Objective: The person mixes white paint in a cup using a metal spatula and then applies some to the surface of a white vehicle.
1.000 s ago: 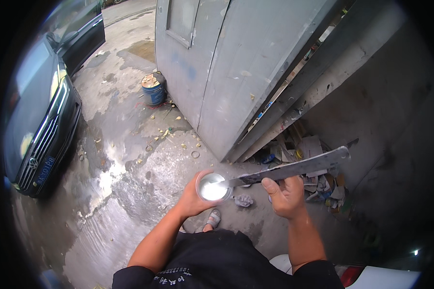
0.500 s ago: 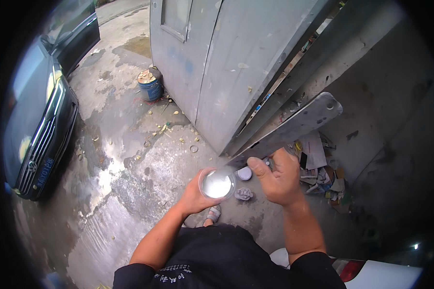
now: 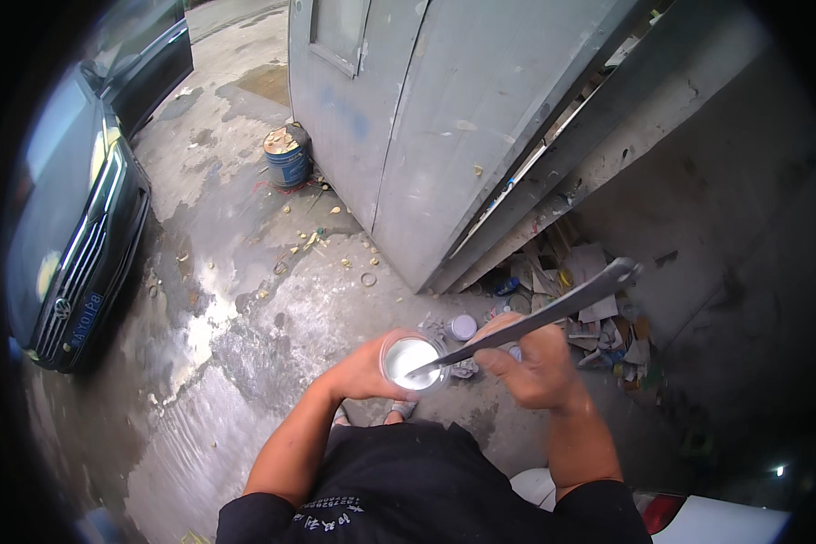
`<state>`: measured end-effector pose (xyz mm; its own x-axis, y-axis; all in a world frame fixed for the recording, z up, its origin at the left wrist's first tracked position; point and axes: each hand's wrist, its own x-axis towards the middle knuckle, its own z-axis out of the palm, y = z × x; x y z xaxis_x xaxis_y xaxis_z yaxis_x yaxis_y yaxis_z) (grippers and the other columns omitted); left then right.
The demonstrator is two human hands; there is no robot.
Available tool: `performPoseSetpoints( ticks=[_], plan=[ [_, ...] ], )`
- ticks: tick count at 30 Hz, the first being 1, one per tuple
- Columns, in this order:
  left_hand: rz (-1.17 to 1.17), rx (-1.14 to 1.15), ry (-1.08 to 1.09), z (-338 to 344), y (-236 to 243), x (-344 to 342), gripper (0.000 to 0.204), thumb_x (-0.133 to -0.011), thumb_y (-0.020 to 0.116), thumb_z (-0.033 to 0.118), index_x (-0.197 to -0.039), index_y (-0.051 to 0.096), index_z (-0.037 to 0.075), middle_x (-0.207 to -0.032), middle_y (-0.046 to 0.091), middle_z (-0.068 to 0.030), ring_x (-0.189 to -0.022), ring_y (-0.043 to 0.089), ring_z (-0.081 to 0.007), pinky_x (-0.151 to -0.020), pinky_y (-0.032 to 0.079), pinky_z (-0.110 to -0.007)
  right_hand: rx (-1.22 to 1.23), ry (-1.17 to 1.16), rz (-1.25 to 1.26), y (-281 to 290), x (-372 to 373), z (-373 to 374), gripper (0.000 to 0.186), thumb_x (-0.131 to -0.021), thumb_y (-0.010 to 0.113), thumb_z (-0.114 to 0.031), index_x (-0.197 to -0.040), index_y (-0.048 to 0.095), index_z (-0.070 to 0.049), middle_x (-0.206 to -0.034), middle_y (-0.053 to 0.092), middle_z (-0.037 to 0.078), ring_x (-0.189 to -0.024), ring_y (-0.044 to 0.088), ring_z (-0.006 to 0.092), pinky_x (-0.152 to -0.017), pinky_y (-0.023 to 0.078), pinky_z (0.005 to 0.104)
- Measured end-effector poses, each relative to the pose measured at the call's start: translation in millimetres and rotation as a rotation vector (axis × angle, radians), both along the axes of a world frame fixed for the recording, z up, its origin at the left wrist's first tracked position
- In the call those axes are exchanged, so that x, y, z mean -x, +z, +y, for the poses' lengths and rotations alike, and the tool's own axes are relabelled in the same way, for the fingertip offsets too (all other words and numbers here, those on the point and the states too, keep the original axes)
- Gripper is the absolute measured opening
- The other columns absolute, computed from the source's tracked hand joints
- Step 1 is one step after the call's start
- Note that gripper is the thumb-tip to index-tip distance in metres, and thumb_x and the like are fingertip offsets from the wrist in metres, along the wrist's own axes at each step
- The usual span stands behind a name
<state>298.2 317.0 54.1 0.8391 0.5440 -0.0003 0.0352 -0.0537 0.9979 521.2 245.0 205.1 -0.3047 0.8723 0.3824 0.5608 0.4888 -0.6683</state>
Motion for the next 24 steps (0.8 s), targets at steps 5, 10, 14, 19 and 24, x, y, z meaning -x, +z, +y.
performPoseSetpoints(
  ticks=[5, 10, 14, 19, 24],
  plan=[
    [-0.042, 0.128, 0.051, -2.3, -1.1, -5.7, 0.085, -0.061, 0.087, 0.022, -0.134, 0.047, 0.004, -0.129, 0.056, -0.0110, -0.121, 0.052, -0.0229, -0.105, 0.039, -0.036, -0.007, -0.071, 0.021, 8.8, 23.8, 21.7, 0.018, -0.079, 0.072, -0.008, -0.092, 0.063, 0.000, -0.080, 0.064, 0.015, -0.074, 0.061, 0.0324, -0.071, 0.048, 0.0389],
    [-0.076, -0.087, 0.179, -1.6, -0.4, -3.4, 0.080, -0.062, 0.088, 0.025, -0.130, 0.051, 0.004, -0.124, 0.057, -0.0128, -0.118, 0.055, -0.0254, -0.101, 0.043, -0.036, -0.029, -0.036, 0.072, 3.7, 3.1, 11.2, 0.014, -0.079, 0.073, -0.008, -0.082, 0.062, -0.001, -0.076, 0.061, 0.014, -0.063, 0.056, 0.0318, -0.056, 0.044, 0.0382],
    [-0.091, -0.162, 0.258, -5.2, -3.4, -15.8, 0.080, -0.063, 0.088, 0.026, -0.130, 0.050, 0.004, -0.124, 0.057, -0.0138, -0.117, 0.056, -0.0263, -0.100, 0.044, -0.037, -0.041, -0.234, 0.032, 10.3, 16.4, 28.5, 0.016, -0.077, 0.073, -0.007, -0.075, 0.059, -0.003, -0.073, 0.056, 0.013, -0.063, 0.052, 0.0324, -0.055, 0.040, 0.0392],
    [-0.047, -0.268, 0.347, -5.8, -11.5, -4.3, 0.082, -0.063, 0.088, 0.027, -0.131, 0.049, 0.003, -0.126, 0.056, -0.0153, -0.119, 0.055, -0.0275, -0.101, 0.044, -0.037, -0.047, -0.036, 0.099, 10.5, 20.9, 13.1, 0.014, -0.078, 0.072, -0.006, -0.088, 0.063, -0.001, -0.079, 0.062, 0.012, -0.072, 0.058, 0.0311, -0.067, 0.045, 0.0361],
    [-0.090, -0.231, 0.358, -3.5, -5.5, -10.8, 0.081, -0.064, 0.088, 0.026, -0.131, 0.049, 0.003, -0.126, 0.056, -0.0150, -0.119, 0.055, -0.0272, -0.100, 0.044, -0.037, -0.016, -0.249, 0.011, 22.3, 31.2, 23.0, 0.014, -0.080, 0.071, -0.005, -0.092, 0.065, -0.001, -0.083, 0.067, 0.012, -0.075, 0.062, 0.0276, -0.072, 0.048, 0.0374]
  ],
)
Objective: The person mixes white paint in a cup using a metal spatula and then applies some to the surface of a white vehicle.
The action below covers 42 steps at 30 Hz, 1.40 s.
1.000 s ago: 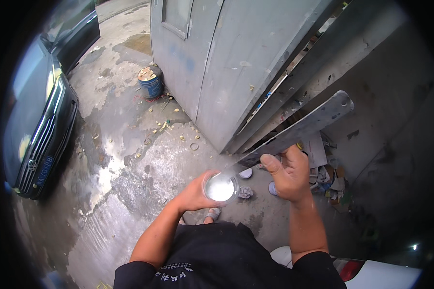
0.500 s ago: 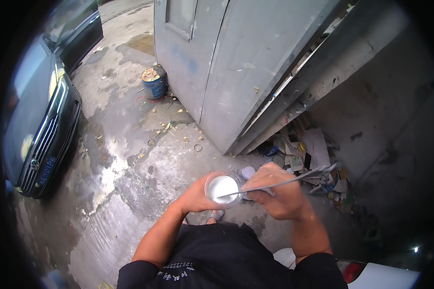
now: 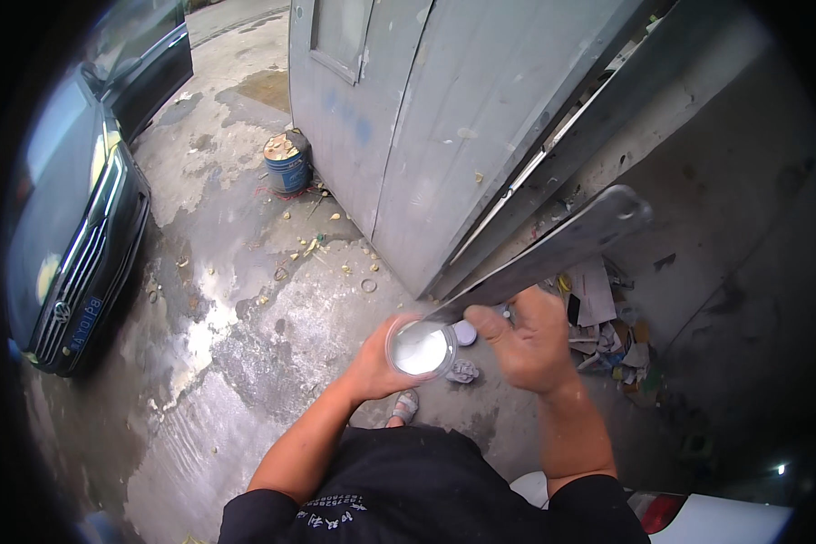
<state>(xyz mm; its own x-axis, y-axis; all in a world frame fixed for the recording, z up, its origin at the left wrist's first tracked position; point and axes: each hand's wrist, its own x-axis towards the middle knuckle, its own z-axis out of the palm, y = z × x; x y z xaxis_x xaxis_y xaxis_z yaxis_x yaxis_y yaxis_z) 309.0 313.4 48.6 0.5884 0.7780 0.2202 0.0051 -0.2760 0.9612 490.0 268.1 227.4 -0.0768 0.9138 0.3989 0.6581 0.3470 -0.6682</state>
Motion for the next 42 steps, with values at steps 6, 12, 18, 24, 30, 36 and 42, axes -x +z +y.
performPoseSetpoints(
  ticks=[6, 12, 18, 24, 30, 36, 42],
  plan=[
    [0.055, -0.042, 0.021, -2.8, -7.3, 9.4, 0.082, -0.063, 0.089, 0.027, -0.131, 0.049, 0.003, -0.125, 0.056, -0.0157, -0.118, 0.056, -0.0281, -0.099, 0.045, -0.037, 0.076, 0.065, 0.270, -11.1, -23.7, -11.1, 0.014, -0.081, 0.070, -0.003, -0.094, 0.067, -0.003, -0.087, 0.066, 0.012, -0.076, 0.063, 0.0297, -0.073, 0.048, 0.0390],
    [0.033, -0.044, 0.028, -1.4, 6.0, 5.6, 0.080, -0.064, 0.088, 0.028, -0.130, 0.050, 0.004, -0.125, 0.056, -0.0159, -0.117, 0.056, -0.0307, -0.099, 0.045, -0.038, -0.114, 0.364, -0.116, -25.6, 1.6, -1.7, 0.016, -0.083, 0.069, -0.003, -0.098, 0.063, -0.003, -0.083, 0.066, 0.012, -0.077, 0.064, 0.0254, -0.072, 0.049, 0.0356],
    [-0.001, -0.139, 0.048, -0.2, -2.3, 7.1, 0.076, -0.066, 0.087, 0.026, -0.129, 0.051, 0.005, -0.125, 0.056, -0.0150, -0.116, 0.056, -0.0293, -0.098, 0.046, -0.038, 0.075, 0.108, 0.149, -4.3, -33.9, -4.9, 0.011, -0.089, 0.065, -0.006, -0.098, 0.061, 0.000, -0.090, 0.064, 0.011, -0.081, 0.061, 0.0157, -0.073, 0.049, 0.0282],
    [0.034, -0.085, 0.142, -2.6, -6.1, 10.1, 0.076, -0.066, 0.087, 0.026, -0.130, 0.051, 0.005, -0.125, 0.055, -0.0147, -0.115, 0.056, -0.0299, -0.098, 0.045, -0.039, -0.005, -0.006, 0.091, -42.3, -26.6, -41.4, 0.011, -0.090, 0.063, -0.005, -0.097, 0.060, 0.003, -0.090, 0.064, 0.010, -0.076, 0.058, 0.0137, -0.071, 0.045, 0.0258],
    [0.063, -0.074, 0.207, -13.6, 1.5, 0.7, 0.075, -0.067, 0.085, 0.027, -0.130, 0.050, 0.005, -0.123, 0.056, -0.0167, -0.115, 0.055, -0.0317, -0.098, 0.044, -0.040, -0.167, -0.059, 0.015, -12.3, 20.2, -24.5, 0.010, -0.085, 0.067, -0.005, -0.088, 0.060, 0.000, -0.079, 0.063, 0.014, -0.067, 0.061, 0.0282, -0.061, 0.046, 0.0377],
    [0.004, 0.043, -0.042, -10.7, -9.1, 9.9, 0.078, -0.066, 0.086, 0.026, -0.131, 0.050, 0.004, -0.125, 0.056, -0.0162, -0.118, 0.055, -0.0278, -0.100, 0.044, -0.037, -0.031, -0.029, 0.027, -25.4, -3.9, -29.1, 0.015, -0.086, 0.067, -0.009, -0.095, 0.062, 0.001, -0.077, 0.061, 0.017, -0.066, 0.058, 0.0375, -0.061, 0.046, 0.0408],
    [0.019, 0.239, -0.304, 1.8, 0.8, 19.1, 0.081, -0.063, 0.087, 0.024, -0.132, 0.049, 0.004, -0.126, 0.057, -0.0117, -0.120, 0.054, -0.0233, -0.103, 0.041, -0.036, -0.040, 0.139, -0.128, -25.6, 9.4, -19.7, 0.014, -0.086, 0.067, -0.010, -0.094, 0.061, 0.000, -0.084, 0.065, 0.014, -0.072, 0.062, 0.0279, -0.066, 0.048, 0.0349]
  ],
)
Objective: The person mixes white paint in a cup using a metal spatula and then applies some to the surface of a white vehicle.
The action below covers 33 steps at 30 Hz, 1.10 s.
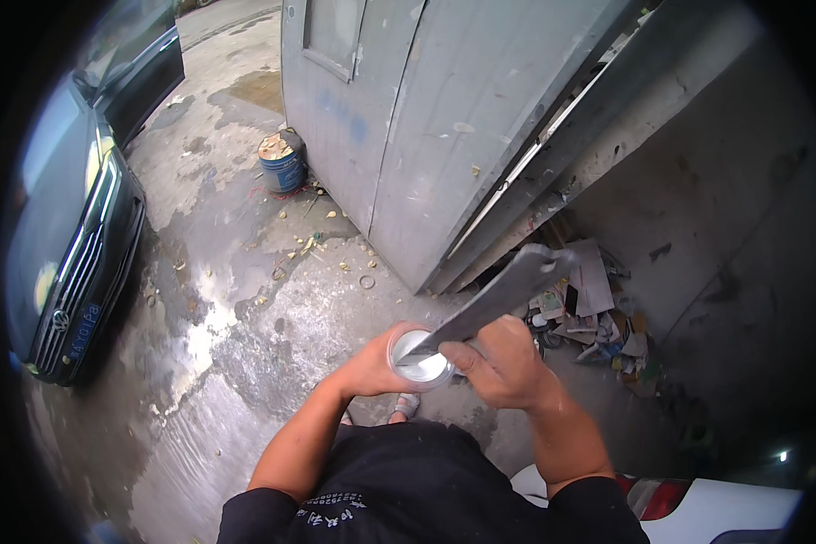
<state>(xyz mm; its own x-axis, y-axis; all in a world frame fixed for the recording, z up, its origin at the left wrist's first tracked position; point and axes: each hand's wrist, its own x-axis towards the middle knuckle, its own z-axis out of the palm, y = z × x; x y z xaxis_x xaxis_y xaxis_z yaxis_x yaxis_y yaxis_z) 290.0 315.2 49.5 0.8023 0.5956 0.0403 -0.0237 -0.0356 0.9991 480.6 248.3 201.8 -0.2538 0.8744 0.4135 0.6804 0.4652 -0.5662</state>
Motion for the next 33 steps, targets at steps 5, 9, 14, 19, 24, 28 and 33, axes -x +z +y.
performPoseSetpoints(
  ticks=[5, 9, 14, 19, 24, 28, 33],
  plan=[
    [0.046, -0.037, -0.074, 4.5, -4.4, 8.5, 0.083, -0.061, 0.087, 0.023, -0.133, 0.048, 0.004, -0.129, 0.055, -0.0120, -0.123, 0.052, -0.0238, -0.106, 0.038, -0.036, 0.191, -0.160, 0.320, 7.6, -20.7, 1.3, 0.012, -0.085, 0.068, -0.009, -0.086, 0.060, -0.001, -0.083, 0.064, 0.013, -0.073, 0.061, 0.0260, -0.069, 0.048, 0.0358],
    [0.010, 0.014, -0.190, 9.6, -8.9, 8.7, 0.086, -0.060, 0.087, 0.024, -0.133, 0.048, 0.004, -0.131, 0.054, -0.0126, -0.123, 0.051, -0.0247, -0.105, 0.039, -0.036, 0.088, 0.031, 0.012, -5.8, 5.5, -2.5, 0.013, -0.087, 0.066, -0.009, -0.094, 0.059, 0.000, -0.086, 0.065, 0.008, -0.074, 0.060, 0.0160, -0.069, 0.047, 0.0297],
    [0.012, -0.061, -0.158, 10.9, -8.2, 10.0, 0.083, -0.060, 0.087, 0.023, -0.132, 0.050, 0.005, -0.129, 0.056, -0.0129, -0.122, 0.053, -0.0256, -0.105, 0.040, -0.037, 0.243, -0.235, 0.504, 9.8, -14.7, -14.4, 0.014, -0.086, 0.065, -0.007, -0.098, 0.062, 0.000, -0.089, 0.067, 0.010, -0.076, 0.063, 0.0234, -0.071, 0.048, 0.0336],
    [0.017, -0.039, -0.198, 10.7, -1.7, 3.4, 0.084, -0.061, 0.087, 0.023, -0.133, 0.049, 0.004, -0.129, 0.056, -0.0130, -0.122, 0.052, -0.0254, -0.105, 0.040, -0.037, 0.070, -0.092, 0.008, 6.7, 14.5, -11.6, 0.015, -0.089, 0.065, -0.013, -0.091, 0.061, 0.001, -0.080, 0.068, 0.011, -0.069, 0.065, 0.0168, -0.061, 0.049, 0.0310],
    [0.016, -0.013, -0.182, 10.7, -9.1, -16.5, 0.086, -0.060, 0.088, 0.023, -0.134, 0.048, 0.004, -0.129, 0.055, -0.0128, -0.122, 0.052, -0.0238, -0.104, 0.040, -0.036, 0.172, -0.361, 0.438, 5.9, -26.5, -25.7, 0.015, -0.091, 0.063, -0.013, -0.094, 0.064, 0.001, -0.084, 0.066, 0.012, -0.073, 0.063, 0.0209, -0.066, 0.048, 0.0318],
    [-0.056, 0.116, -0.218, 14.7, -13.5, -44.8, 0.084, -0.061, 0.087, 0.021, -0.133, 0.049, 0.002, -0.128, 0.056, -0.0124, -0.120, 0.053, -0.0229, -0.103, 0.040, -0.035, 0.016, -0.153, -0.036, -3.6, -14.5, -16.4, 0.013, -0.083, 0.069, -0.010, -0.083, 0.059, -0.001, -0.078, 0.060, 0.016, -0.075, 0.059, 0.0359, -0.064, 0.046, 0.0399],
    [0.013, -0.088, -0.050, 13.6, -19.9, -75.1, 0.081, -0.061, 0.087, 0.022, -0.131, 0.050, 0.004, -0.126, 0.057, -0.0133, -0.118, 0.055, -0.0255, -0.102, 0.042, -0.037, 0.148, -0.482, 0.625, 0.6, -84.2, -18.8, 0.019, -0.081, 0.071, -0.009, -0.077, 0.055, 0.000, -0.072, 0.056, 0.016, -0.065, 0.055, 0.0344, -0.058, 0.043, 0.0397]
  ],
)
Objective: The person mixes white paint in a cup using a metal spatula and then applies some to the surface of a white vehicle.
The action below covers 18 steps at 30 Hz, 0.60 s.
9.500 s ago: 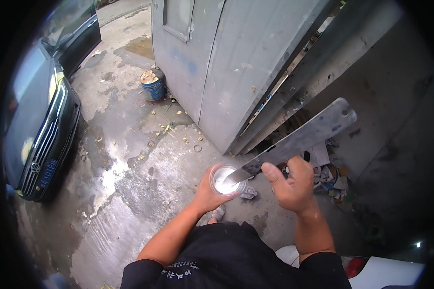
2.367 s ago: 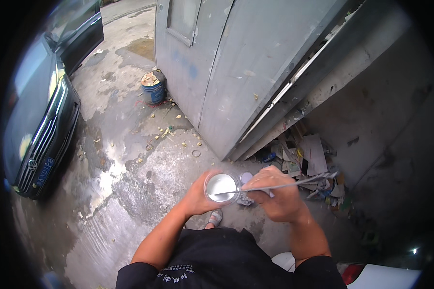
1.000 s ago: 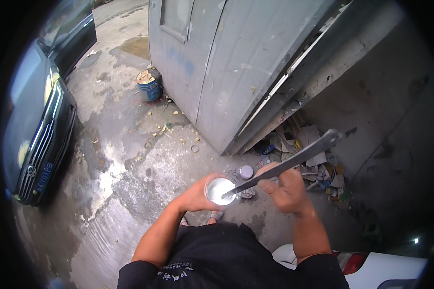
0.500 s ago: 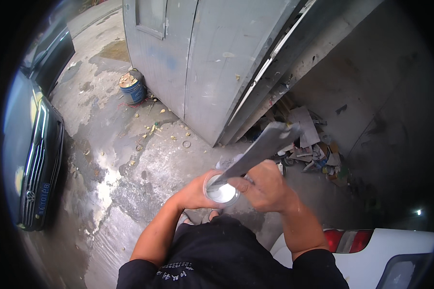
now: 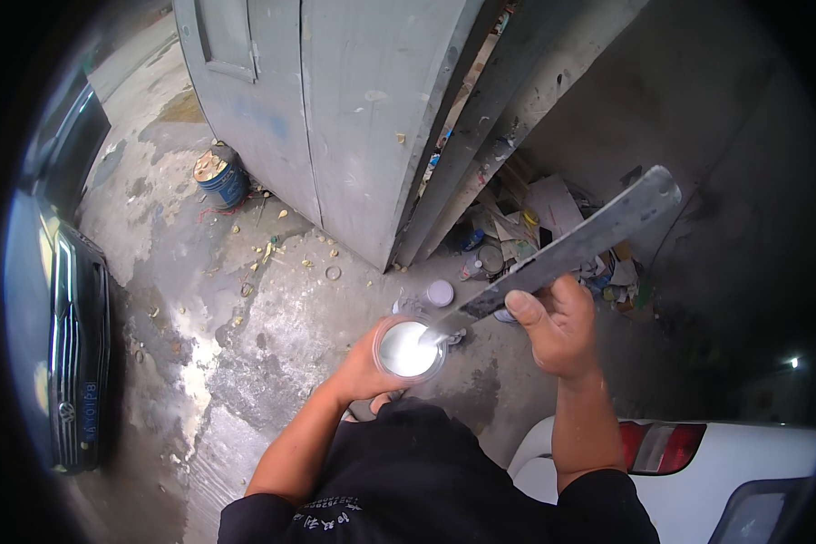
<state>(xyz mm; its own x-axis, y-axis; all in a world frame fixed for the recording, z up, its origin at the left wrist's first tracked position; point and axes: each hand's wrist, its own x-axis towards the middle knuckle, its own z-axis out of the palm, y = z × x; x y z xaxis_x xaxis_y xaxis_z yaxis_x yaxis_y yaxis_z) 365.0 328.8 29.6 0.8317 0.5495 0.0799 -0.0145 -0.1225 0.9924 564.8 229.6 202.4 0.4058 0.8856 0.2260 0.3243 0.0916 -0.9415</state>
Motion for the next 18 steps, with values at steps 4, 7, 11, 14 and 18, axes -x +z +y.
performPoseSetpoints(
  ticks=[4, 7, 11, 14, 18],
  plan=[
    [-0.015, -0.014, 0.060, 1.0, 9.5, -43.8, 0.082, -0.061, 0.089, 0.024, -0.131, 0.050, 0.004, -0.124, 0.057, -0.0141, -0.117, 0.056, -0.0261, -0.101, 0.043, -0.037, -0.100, 0.254, -0.713, 0.0, -0.8, 9.7, 0.012, -0.084, 0.068, -0.007, -0.084, 0.060, 0.002, -0.088, 0.067, 0.016, -0.073, 0.065, 0.0265, -0.064, 0.050, 0.0330],
    [0.019, -0.181, 0.095, 2.2, 8.9, -60.4, 0.082, -0.062, 0.089, 0.024, -0.130, 0.050, 0.003, -0.125, 0.057, -0.0146, -0.118, 0.056, -0.0268, -0.101, 0.044, -0.037, -0.216, 0.239, -0.401, -14.9, -47.3, -11.3, 0.014, -0.085, 0.069, -0.010, -0.085, 0.061, 0.002, -0.082, 0.065, 0.016, -0.070, 0.063, 0.0274, -0.061, 0.048, 0.0345],
    [-0.001, -0.076, 0.041, -2.4, 5.7, -93.4, 0.086, -0.059, 0.090, 0.024, -0.131, 0.048, 0.002, -0.127, 0.055, -0.0144, -0.119, 0.054, -0.0264, -0.102, 0.043, -0.037, -0.010, -0.016, -0.284, 12.4, -70.6, -11.1, 0.012, -0.083, 0.070, -0.009, -0.083, 0.062, 0.001, -0.078, 0.063, 0.017, -0.070, 0.062, 0.0307, -0.063, 0.048, 0.0355],
    [-0.054, -0.079, -0.045, -4.3, 19.7, -118.8, 0.082, -0.061, 0.088, 0.021, -0.131, 0.049, 0.002, -0.128, 0.055, -0.0150, -0.120, 0.054, -0.0274, -0.103, 0.042, -0.038, -0.207, 0.228, -0.599, 6.4, -63.6, -14.1, 0.012, -0.083, 0.069, -0.005, -0.090, 0.060, 0.000, -0.076, 0.061, 0.017, -0.072, 0.062, 0.0339, -0.065, 0.049, 0.0358],
    [-0.042, -0.140, -0.070, -7.5, 17.9, -126.6, 0.083, -0.061, 0.088, 0.020, -0.131, 0.049, 0.002, -0.128, 0.054, -0.0152, -0.119, 0.054, -0.0271, -0.103, 0.041, -0.037, -0.016, -0.059, -0.091, 11.1, -100.5, -57.9, 0.012, -0.086, 0.069, -0.007, -0.089, 0.060, 0.000, -0.074, 0.060, 0.015, -0.067, 0.059, 0.0335, -0.060, 0.048, 0.0339]
  ],
)
